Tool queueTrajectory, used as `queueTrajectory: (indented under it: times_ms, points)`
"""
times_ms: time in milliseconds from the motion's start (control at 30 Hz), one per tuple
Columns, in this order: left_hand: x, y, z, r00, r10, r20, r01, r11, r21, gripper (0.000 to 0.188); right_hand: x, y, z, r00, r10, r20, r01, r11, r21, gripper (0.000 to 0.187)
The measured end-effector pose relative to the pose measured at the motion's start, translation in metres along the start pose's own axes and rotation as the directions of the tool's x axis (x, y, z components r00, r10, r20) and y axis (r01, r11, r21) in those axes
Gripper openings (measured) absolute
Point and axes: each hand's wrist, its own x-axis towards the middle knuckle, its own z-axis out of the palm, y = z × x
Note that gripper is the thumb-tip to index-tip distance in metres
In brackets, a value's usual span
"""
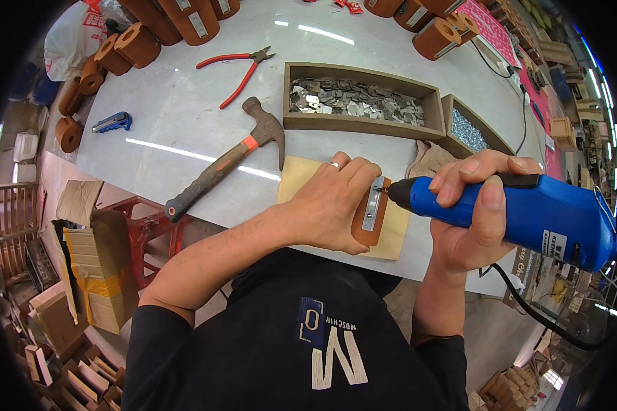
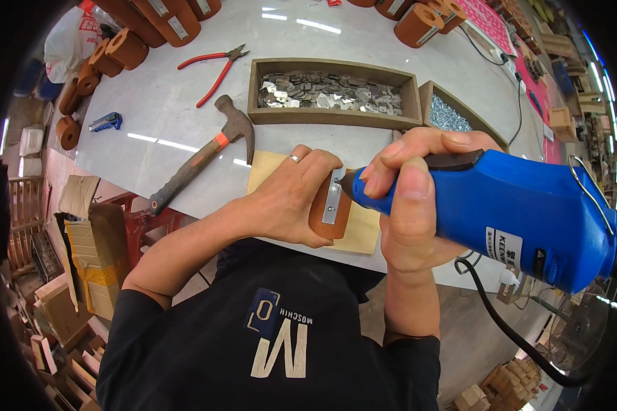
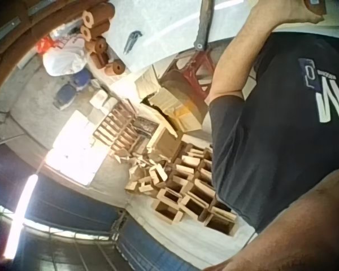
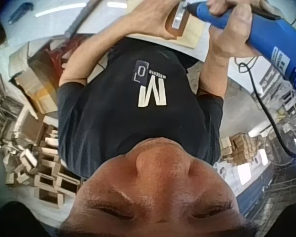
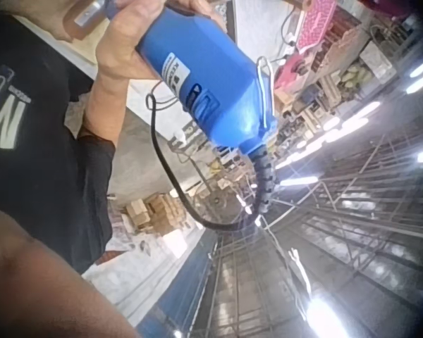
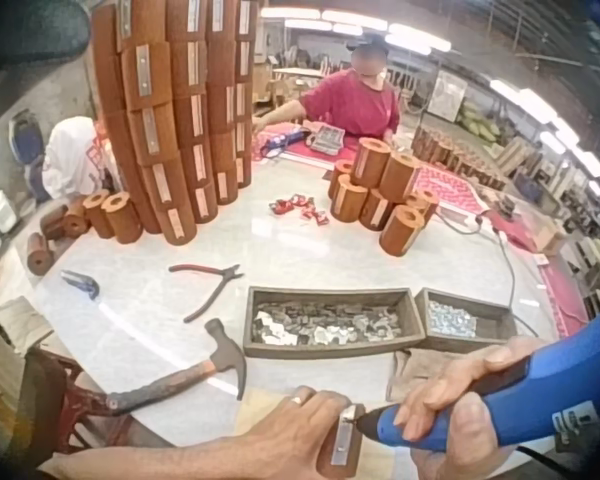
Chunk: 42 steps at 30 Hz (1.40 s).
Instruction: The person is attaching metal brackets and components to curved wooden furniture pieces using an electric screwdriver and a hammer.
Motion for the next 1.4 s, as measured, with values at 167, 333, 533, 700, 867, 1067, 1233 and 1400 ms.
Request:
queueTrajectory:
  times_ms: [167, 333, 533, 700, 867, 1067, 1233, 1400]
  points:
    - [-0.002, -0.001, 0.001, 1.0, -0.008, -0.005, 0.008, 1.0, -0.013, 0.09, 0.0, 0.002, -0.002, 1.0, 0.021, -0.014, -0.021, 1.0, -0.005, 0.039]
    - [-0.002, -0.001, 0.002, 1.0, -0.004, -0.004, 0.004, 1.0, -0.02, 0.092, -0.003, 0.003, -0.002, 1.0, 0.015, -0.016, -0.015, 1.0, 0.017, 0.04]
    - [-0.001, -0.002, 0.002, 1.0, -0.008, 0.006, 0.009, 0.999, -0.034, 0.094, -0.003, 0.004, -0.003, 0.999, 0.037, -0.025, -0.036, 0.999, 0.03, 0.04]
    - [0.0, 0.0, 0.0, 1.0, 0.0, 0.005, 0.0, 1.0, -0.015, 0.088, -0.005, 0.006, -0.001, 0.999, 0.048, -0.014, -0.048, 0.998, 0.031, 0.038]
    - [-0.001, -0.001, 0.001, 1.0, 0.005, -0.005, -0.005, 1.0, -0.006, 0.089, 0.002, 0.004, -0.004, 0.994, 0.026, 0.103, -0.018, 0.997, -0.079, 0.041]
    - [-0.003, -0.001, 0.001, 0.999, -0.024, 0.022, 0.024, 1.0, -0.01, 0.097, 0.001, -0.022, -0.027, 0.997, -0.045, 0.067, 0.04, 0.997, 0.066, 0.045]
    - [-0.003, -0.001, 0.002, 1.0, -0.006, 0.005, 0.006, 1.0, 0.006, 0.096, -0.016, -0.031, -0.034, 0.998, 0.024, 0.062, -0.032, 0.99, 0.137, 0.044]
    - [-0.005, -0.003, 0.005, 1.0, -0.003, -0.02, 0.002, 1.0, -0.021, 0.094, -0.01, -0.022, -0.026, 0.998, 0.064, -0.004, -0.064, 0.994, 0.087, 0.045]
